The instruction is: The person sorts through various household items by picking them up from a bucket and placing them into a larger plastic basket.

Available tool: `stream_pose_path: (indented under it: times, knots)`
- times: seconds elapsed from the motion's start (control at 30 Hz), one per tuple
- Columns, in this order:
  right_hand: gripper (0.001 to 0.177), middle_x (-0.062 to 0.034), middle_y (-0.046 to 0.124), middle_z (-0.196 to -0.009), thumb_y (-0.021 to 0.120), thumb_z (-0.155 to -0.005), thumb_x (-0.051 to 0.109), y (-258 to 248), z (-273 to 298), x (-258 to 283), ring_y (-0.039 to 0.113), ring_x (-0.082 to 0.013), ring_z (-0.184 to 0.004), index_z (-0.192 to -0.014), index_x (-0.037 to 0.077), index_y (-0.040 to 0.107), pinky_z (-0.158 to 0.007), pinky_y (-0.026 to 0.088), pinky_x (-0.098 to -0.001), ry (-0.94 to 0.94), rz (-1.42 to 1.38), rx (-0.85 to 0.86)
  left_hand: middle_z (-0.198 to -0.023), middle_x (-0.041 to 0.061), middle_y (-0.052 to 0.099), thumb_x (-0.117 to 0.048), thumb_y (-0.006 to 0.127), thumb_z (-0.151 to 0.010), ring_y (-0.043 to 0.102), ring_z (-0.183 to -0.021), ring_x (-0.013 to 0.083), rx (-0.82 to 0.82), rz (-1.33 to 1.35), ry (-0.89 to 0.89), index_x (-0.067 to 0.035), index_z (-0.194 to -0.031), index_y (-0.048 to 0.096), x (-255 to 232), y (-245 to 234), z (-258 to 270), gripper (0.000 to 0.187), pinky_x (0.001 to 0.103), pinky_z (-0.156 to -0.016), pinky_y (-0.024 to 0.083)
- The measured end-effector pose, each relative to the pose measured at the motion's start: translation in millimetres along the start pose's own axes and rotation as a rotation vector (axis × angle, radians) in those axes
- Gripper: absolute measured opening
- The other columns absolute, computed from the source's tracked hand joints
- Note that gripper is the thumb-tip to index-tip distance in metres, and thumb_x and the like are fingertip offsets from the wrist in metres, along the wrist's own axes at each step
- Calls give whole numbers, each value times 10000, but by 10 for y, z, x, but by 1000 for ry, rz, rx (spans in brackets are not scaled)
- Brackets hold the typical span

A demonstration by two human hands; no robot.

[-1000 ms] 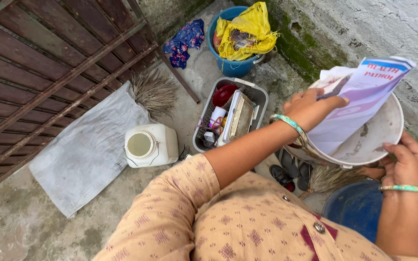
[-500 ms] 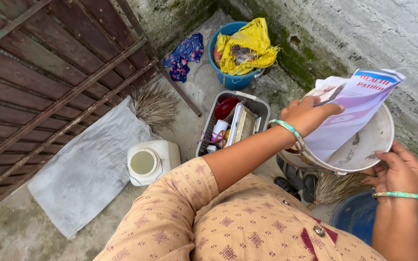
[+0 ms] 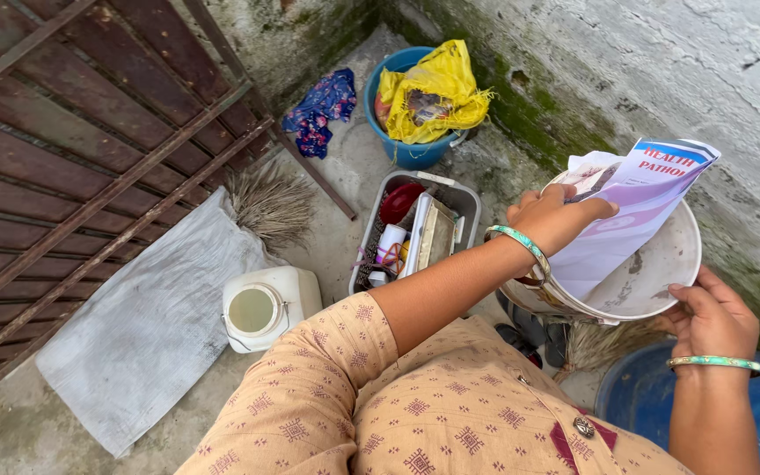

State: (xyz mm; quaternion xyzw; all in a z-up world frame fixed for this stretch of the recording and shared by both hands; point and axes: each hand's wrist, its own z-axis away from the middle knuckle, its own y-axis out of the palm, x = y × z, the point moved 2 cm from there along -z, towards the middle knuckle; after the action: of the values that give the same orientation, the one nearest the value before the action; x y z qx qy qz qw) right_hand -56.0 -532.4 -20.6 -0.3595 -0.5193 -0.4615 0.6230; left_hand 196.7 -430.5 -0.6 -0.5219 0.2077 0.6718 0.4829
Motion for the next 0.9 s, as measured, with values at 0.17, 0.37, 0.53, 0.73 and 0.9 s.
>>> stream_pose_path:
  times: [0.17,0.37,0.53,0.73,0.9]
  knots:
    - [414,-135,726,-1121,590,-919,-117,-112,43,-53,710,-189,-862,-1327,-99,660,-741,615,-314,-29,-21,-6,-1383,306,546,-688,673,-650,387,-1363,436,11,-28,2,-22,-1419,584,-17,99,-21,1022,463,-1145,240]
    - [421,-120,725,-1140,618,-930,-126,-252,72,-79,700,-151,-909,-1345,-94,678,-752,560,-251,-41,-2,-48,-1413,297,514,-696,674,-646,390,-1360,442,35,-21,-11,-41,-1422,584,-61,120,13,1020,467,-1143,245]
    - [408,-115,723,-1116,603,-912,-106,-151,119,65,704,-171,-878,-1314,-77,672,-740,599,-289,-49,-3,-34,-1400,303,539,-704,671,-647,403,-1369,438,18,-19,43,-40,-1423,586,-100,114,7,1025,453,-1159,244]
    - [399,-121,715,-1130,614,-934,-92,-93,132,120,702,-187,-882,-1327,-68,676,-708,595,-311,-47,31,-44,-1391,294,552,-711,662,-642,397,-1377,428,20,-25,48,-44,-1422,586,-112,97,-50,1028,453,-1163,218]
    - [393,-125,715,-1129,605,-925,-91,-18,125,222,702,-207,-868,-1312,-76,670,-708,612,-336,-42,22,-33,-1379,292,567,-722,653,-638,402,-1373,434,11,-17,48,-45,-1417,590,-166,37,-85,1034,457,-1162,217]
